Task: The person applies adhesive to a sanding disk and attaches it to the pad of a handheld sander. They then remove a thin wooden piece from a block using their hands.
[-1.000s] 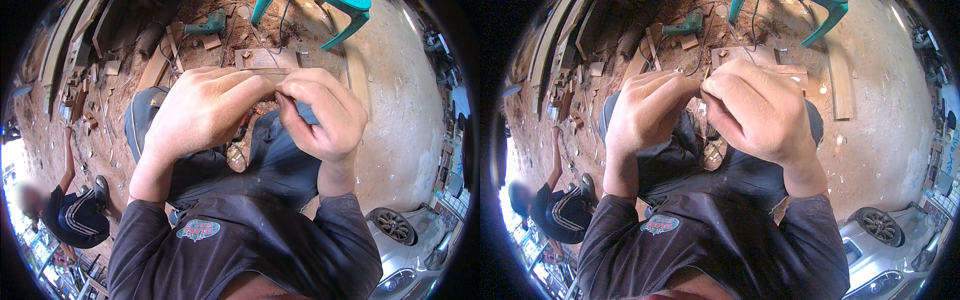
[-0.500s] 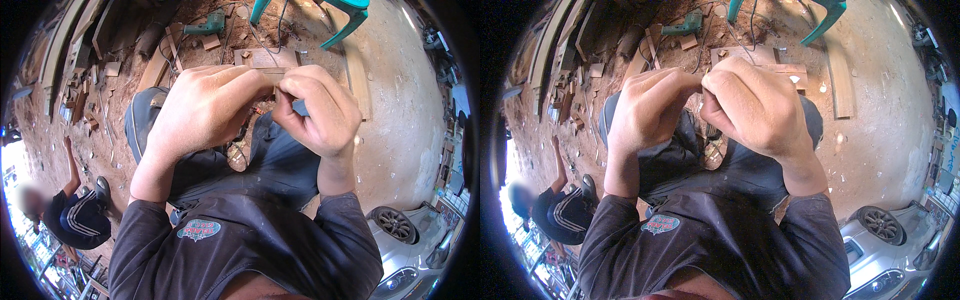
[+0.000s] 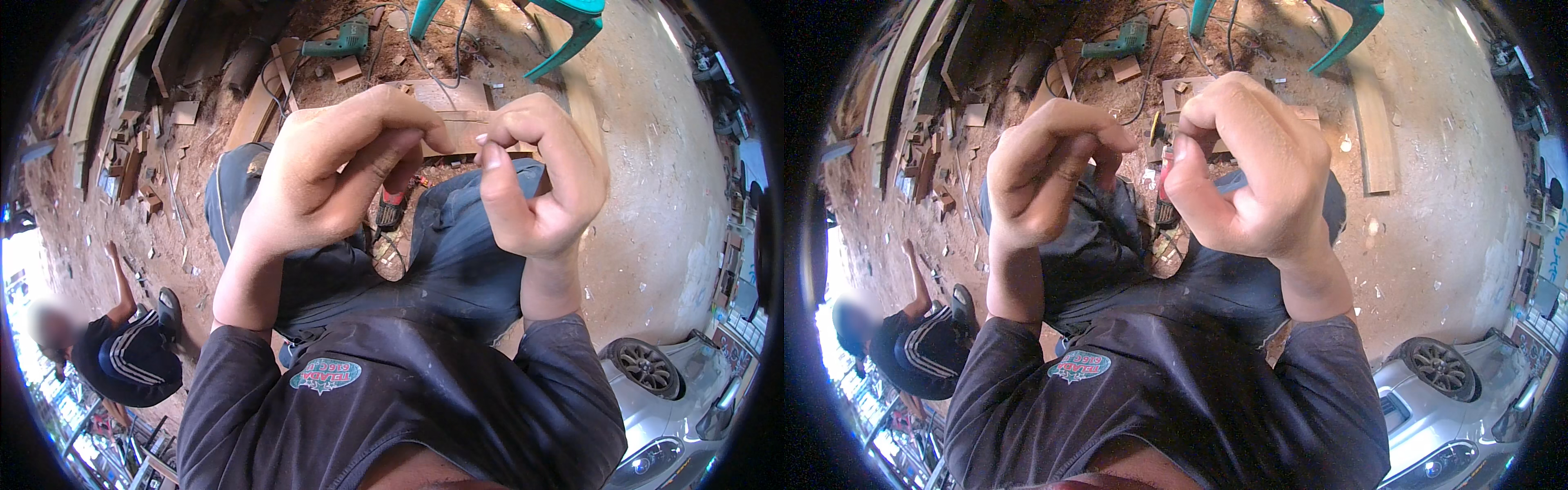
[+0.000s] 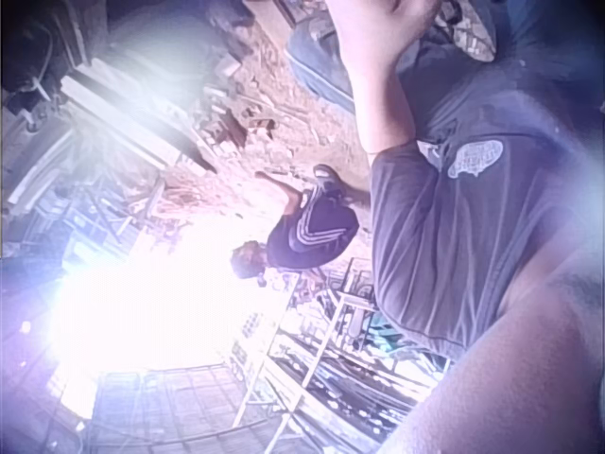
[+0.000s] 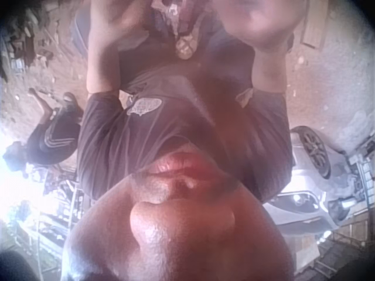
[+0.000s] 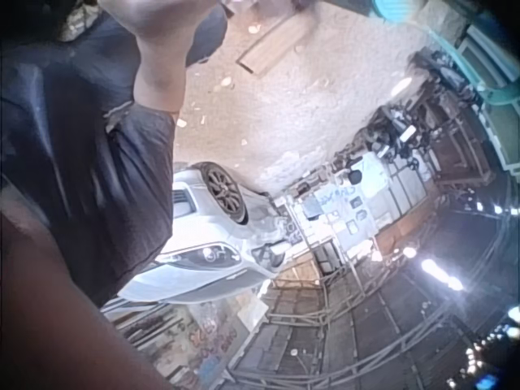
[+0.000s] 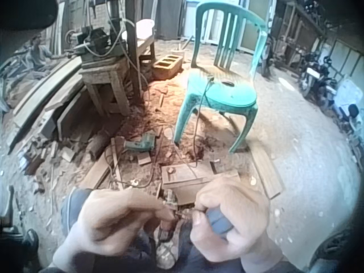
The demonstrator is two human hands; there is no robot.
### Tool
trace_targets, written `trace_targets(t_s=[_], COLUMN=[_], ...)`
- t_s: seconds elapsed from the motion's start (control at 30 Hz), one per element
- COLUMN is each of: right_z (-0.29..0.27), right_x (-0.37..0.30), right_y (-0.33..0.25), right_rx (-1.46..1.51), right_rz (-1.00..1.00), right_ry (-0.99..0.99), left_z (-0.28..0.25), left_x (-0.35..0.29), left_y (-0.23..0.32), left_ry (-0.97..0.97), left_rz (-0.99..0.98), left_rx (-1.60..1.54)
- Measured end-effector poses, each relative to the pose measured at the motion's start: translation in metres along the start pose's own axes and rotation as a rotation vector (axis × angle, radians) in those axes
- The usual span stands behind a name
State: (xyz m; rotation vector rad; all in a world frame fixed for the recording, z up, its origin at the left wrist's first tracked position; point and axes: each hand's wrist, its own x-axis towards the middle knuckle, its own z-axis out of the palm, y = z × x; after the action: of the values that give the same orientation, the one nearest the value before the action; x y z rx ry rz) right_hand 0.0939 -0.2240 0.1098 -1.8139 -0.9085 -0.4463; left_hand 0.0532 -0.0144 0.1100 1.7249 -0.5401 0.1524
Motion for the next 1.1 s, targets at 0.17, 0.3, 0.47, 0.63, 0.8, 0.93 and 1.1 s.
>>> trace_targets(t_s=[0.17,0.3,0.47,0.63,0.8,0.93,1.1], right_z=[-0.004,-0.002,0.007,0.011,0.007,0.003,0.0], right_x=[-0.005,-0.005,-0.003,-0.004,0.001,-0.002,0.0], right_y=[0.0,0.0,0.001,0.004,0.008,0.012,0.029], right_rx=[0.102,0.064,0.022,-0.001,0.046,0.212,0.41], right_rz=[0.112,0.041,0.024,0.025,0.063,0.26,0.35], right_ry=[-0.103,-0.253,-0.448,-0.269,-0.107,0.061,0.089], left_z=[-0.002,0.001,-0.002,-0.006,-0.011,-0.01,-0.005], left_x=[-0.002,-0.004,-0.007,0.003,0.006,0.004,0.006], left_y=[0.003,-0.001,-0.004,-0.014,-0.019,-0.033,-0.039], left_ry=[0.013,0.066,0.063,0.075,0.129,0.193,0.172], left_rz=[0.01,0.071,0.075,0.34,0.355,0.148,0.116], left_rx=[-0.172,-0.272,-0.36,-0.216,0.013,-0.244,-0.296])
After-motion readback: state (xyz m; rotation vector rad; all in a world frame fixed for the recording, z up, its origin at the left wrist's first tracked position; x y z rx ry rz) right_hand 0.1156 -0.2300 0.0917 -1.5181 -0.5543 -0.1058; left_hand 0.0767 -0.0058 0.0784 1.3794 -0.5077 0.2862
